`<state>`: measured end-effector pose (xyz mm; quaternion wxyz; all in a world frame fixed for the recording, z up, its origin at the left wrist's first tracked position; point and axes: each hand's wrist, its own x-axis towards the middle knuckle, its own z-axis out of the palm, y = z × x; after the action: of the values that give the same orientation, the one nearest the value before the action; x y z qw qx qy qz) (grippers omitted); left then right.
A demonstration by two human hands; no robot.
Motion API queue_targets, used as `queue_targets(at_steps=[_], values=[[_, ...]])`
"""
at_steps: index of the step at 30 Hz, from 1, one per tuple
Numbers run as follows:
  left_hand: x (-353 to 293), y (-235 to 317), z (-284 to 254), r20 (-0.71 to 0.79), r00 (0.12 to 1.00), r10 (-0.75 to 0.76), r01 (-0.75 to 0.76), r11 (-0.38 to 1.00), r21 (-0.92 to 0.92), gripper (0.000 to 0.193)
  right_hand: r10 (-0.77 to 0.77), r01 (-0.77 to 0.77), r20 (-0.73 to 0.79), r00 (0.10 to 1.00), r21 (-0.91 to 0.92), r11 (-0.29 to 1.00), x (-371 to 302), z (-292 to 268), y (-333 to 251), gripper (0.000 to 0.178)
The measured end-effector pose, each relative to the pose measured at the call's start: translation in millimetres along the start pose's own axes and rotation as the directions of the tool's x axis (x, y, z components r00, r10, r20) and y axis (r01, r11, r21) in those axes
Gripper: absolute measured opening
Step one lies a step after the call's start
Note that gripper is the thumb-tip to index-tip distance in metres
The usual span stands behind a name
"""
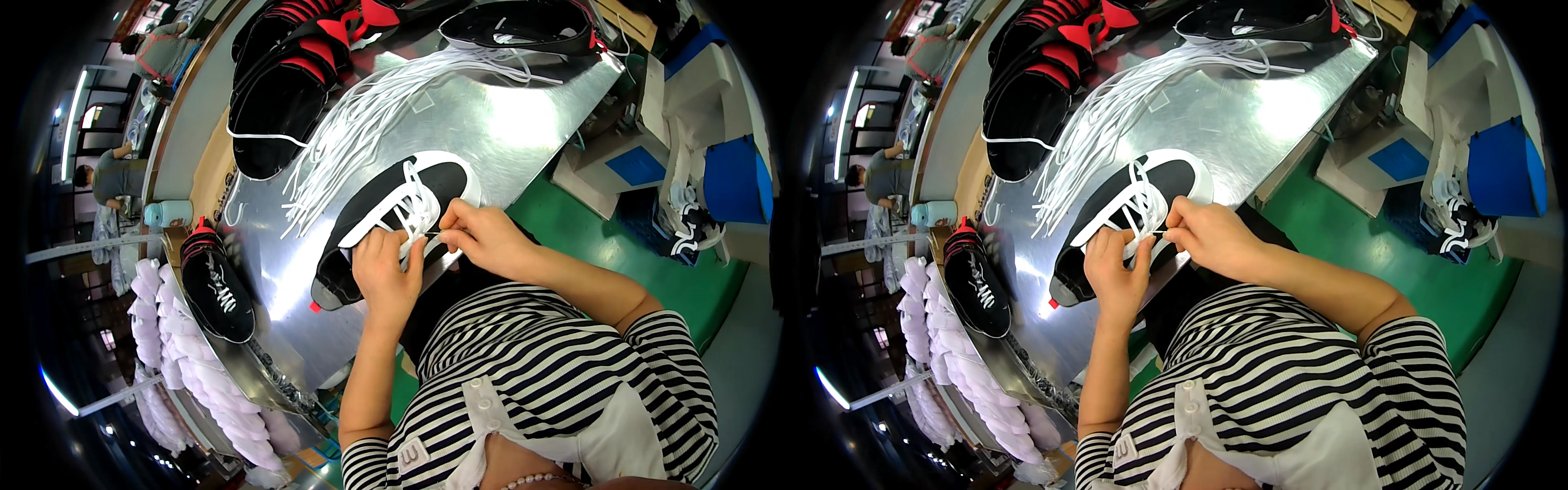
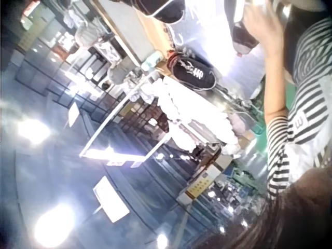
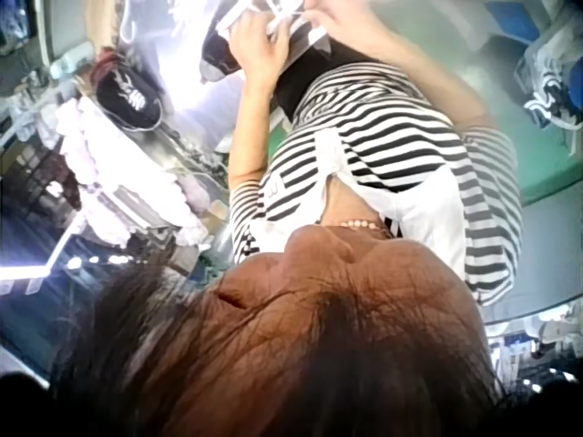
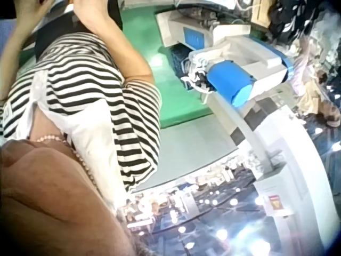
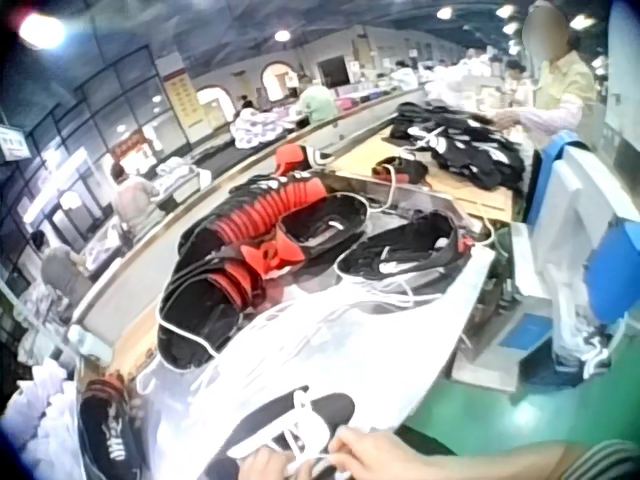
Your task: The person threads white laces through the eyelets of black and white sneakers, pulling the laces tight and smoothing the tongue of each shoe.
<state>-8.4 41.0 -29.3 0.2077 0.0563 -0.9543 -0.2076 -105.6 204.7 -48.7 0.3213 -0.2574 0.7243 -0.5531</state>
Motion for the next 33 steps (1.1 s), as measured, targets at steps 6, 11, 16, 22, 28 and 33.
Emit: queue_targets(at_steps=[6,11,16,22,28,33], values=[[-11.4,12.0,7.9,-0.025,0.999,0.036,-0.035,0.999,0.038,0.016,-0.238,0.230,-0.107,0.965,-0.085,0.970,10.9,25.4,10.7,0.020],[-17.6,12.2,-10.4,-0.041,0.988,0.148,-0.135,0.965,0.223,0.018,-0.107,0.112,0.033,0.994,-0.215,0.970,-17.9,-45.6,-5.3,0.017],[-20.7,10.2,-13.6,-0.030,0.981,0.191,-0.180,0.957,0.226,0.017,-0.425,0.429,-0.185,0.886,-0.020,0.903,-11.1,-65.1,-44.0,0.026],[-20.7,11.6,-17.1,-0.054,0.971,0.235,-0.214,0.943,0.254,0.017,-0.592,0.642,0.309,0.745,-0.573,0.509,23.0,-0.7,-42.3,0.031],[-27.1,9.3,-11.6,-0.096,0.951,0.293,-0.266,0.937,0.228,0.019,-0.237,0.385,0.313,0.920,-0.595,0.706,31.3,2.9,-43.3,0.025],[-24.6,6.7,-10.2,-0.079,0.956,0.282,-0.269,0.952,0.150,0.021,-0.318,0.383,0.227,0.920,-0.352,0.854,36.3,-1.5,-46.1,0.018]])
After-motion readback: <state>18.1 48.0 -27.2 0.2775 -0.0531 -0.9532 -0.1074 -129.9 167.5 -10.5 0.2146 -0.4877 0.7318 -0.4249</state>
